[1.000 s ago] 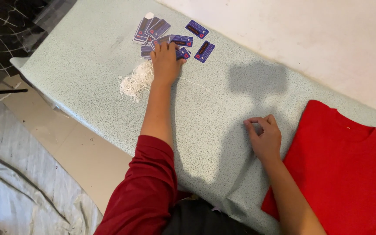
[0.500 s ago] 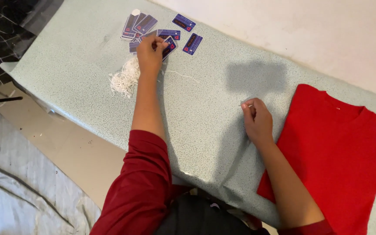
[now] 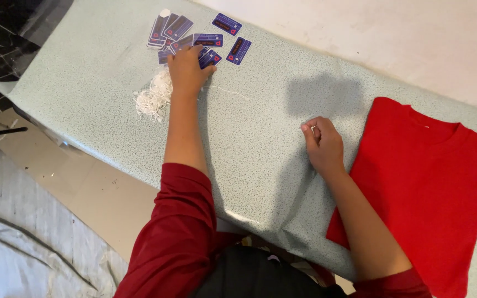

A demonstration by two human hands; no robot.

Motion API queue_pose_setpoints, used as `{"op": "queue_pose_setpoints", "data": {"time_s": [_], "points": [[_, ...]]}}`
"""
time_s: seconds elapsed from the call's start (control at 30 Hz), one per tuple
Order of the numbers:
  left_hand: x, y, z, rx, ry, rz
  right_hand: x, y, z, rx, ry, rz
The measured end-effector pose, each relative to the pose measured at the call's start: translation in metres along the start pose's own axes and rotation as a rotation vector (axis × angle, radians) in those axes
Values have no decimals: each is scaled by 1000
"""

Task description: The person attaches a tag to a folded red t-shirt using a white string. They then place the shirt into a clear plastic bag, smooth the packaging, and fold the bag over the shirt.

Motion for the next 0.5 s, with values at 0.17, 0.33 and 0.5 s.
{"op": "queue_pose_setpoints", "data": {"time_s": [0.17,0.33,0.5], "points": [[-6,-1,-5,-17,-78,-23,-2,0,-1,11,8,-24],[-11,0,-2,-129,-93,-64,-1,0,-1,0,14,1],[-10,-1,-2,-90,-89,-35,-2,0,-1,10,12,-27]]}}
Point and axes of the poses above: each hand's wrist, its own y-axis away from the middle knuckle, its own z-axis out of the back of the hand, x = y × z, the point moved 9 cm from there along -y, towards the middle knuckle, and after that the axes turned 5 degrees about z, right-handed, at the moved point
